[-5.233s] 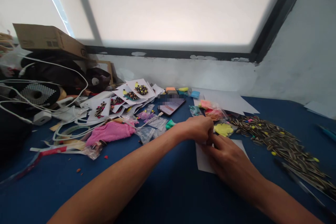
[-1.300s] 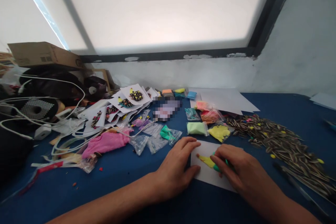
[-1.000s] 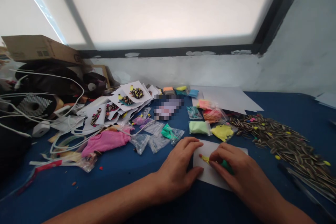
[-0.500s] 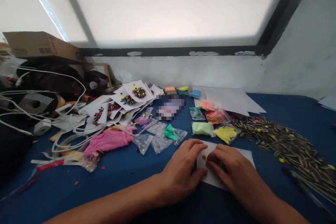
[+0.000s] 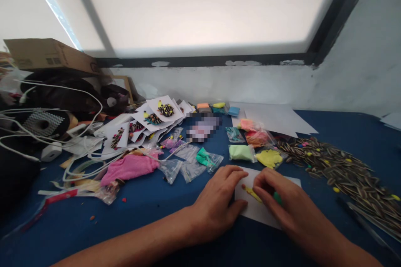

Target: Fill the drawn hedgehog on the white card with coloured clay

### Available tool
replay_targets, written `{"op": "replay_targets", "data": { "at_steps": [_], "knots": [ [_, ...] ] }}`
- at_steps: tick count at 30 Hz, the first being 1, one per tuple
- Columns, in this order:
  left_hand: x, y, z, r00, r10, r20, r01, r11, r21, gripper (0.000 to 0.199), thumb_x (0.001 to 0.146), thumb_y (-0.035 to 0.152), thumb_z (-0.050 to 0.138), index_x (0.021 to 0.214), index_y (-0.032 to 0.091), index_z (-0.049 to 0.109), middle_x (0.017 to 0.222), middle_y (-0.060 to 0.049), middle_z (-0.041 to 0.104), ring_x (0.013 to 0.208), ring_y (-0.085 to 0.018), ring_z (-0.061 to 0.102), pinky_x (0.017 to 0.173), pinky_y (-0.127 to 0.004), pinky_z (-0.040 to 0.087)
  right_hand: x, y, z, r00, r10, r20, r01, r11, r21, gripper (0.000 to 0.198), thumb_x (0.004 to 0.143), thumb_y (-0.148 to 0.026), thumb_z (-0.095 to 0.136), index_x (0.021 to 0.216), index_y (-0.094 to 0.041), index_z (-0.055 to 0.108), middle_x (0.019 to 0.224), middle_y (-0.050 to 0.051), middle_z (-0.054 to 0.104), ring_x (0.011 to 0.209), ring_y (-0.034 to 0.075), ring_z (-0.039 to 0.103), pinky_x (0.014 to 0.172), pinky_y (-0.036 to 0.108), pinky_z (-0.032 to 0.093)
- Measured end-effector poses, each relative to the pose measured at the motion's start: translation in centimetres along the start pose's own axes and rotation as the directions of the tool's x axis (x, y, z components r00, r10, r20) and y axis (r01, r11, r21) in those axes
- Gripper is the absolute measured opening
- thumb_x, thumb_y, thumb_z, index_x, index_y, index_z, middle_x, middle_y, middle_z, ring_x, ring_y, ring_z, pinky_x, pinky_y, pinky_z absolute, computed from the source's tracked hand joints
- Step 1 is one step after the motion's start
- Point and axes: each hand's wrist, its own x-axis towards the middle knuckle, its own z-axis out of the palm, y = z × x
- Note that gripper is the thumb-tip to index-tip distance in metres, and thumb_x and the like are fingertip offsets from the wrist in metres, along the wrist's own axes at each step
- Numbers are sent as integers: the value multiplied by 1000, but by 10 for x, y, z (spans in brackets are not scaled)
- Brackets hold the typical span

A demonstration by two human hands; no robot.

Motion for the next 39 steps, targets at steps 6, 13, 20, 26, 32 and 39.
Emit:
{"op": "replay_targets", "data": {
  "at_steps": [6, 13, 20, 26, 32, 39],
  "knots": [
    [0, 0, -1, 1000, -7, -4, 7, 1000, -1, 55, 77, 9, 63, 130, 17, 48, 133, -12, 50, 125, -23, 47, 109, -42, 40, 0, 4, -16, 977, 212, 3, -200, 922, 332, 23, 90, -42, 51, 82, -22, 59, 66, 0, 63, 54, 14, 62, 47, 24, 52],
    [-3, 8, -2, 991, 130, 32, -133, 943, 306, 41, 85, 13, 54, 127, 14, 54, 138, -17, 46, 129, -28, 44, 106, -46, 42, -6, 19, -10, 987, 101, -125, -99, 995, 24, 22, 89, -30, 48, 89, -22, 69, 81, 4, 74, 68, 18, 71, 58, 28, 56],
    [-8, 11, -1, 942, 289, 170, -331, 723, 606, 38, 88, 14, 49, 126, 14, 53, 144, -18, 44, 137, -33, 36, 109, -53, 34, -12, 22, -6, 998, -22, -51, 14, 987, -161, 26, 91, -22, 40, 86, -23, 66, 82, 5, 66, 68, 17, 66, 60, 31, 53],
    [-10, 12, -2, 930, 280, 238, -366, 656, 660, 34, 91, 18, 46, 124, 13, 54, 145, -17, 44, 140, -34, 31, 115, -52, 25, -15, 21, -5, 999, -36, -3, 34, 973, -229, 28, 92, -17, 38, 95, -22, 66, 85, 6, 64, 75, 19, 66, 63, 33, 53],
    [-9, 13, 0, 939, 292, 180, -335, 674, 658, 33, 91, 16, 45, 122, 12, 55, 133, -15, 53, 131, -31, 41, 113, -48, 28, -15, 17, -5, 995, -70, 70, 84, 970, -227, 31, 90, -13, 40, 97, -23, 69, 82, 5, 59, 71, 18, 62, 62, 32, 51],
    [-8, 14, 3, 950, 269, 157, -307, 727, 614, 31, 89, 13, 46, 119, 13, 56, 104, -10, 61, 96, -25, 53, 102, -46, 38, -16, 16, 4, 990, -107, 96, 130, 952, -277, 29, 90, -12, 43, 95, -24, 69, 81, 6, 56, 71, 21, 60, 61, 36, 49]
  ]
}}
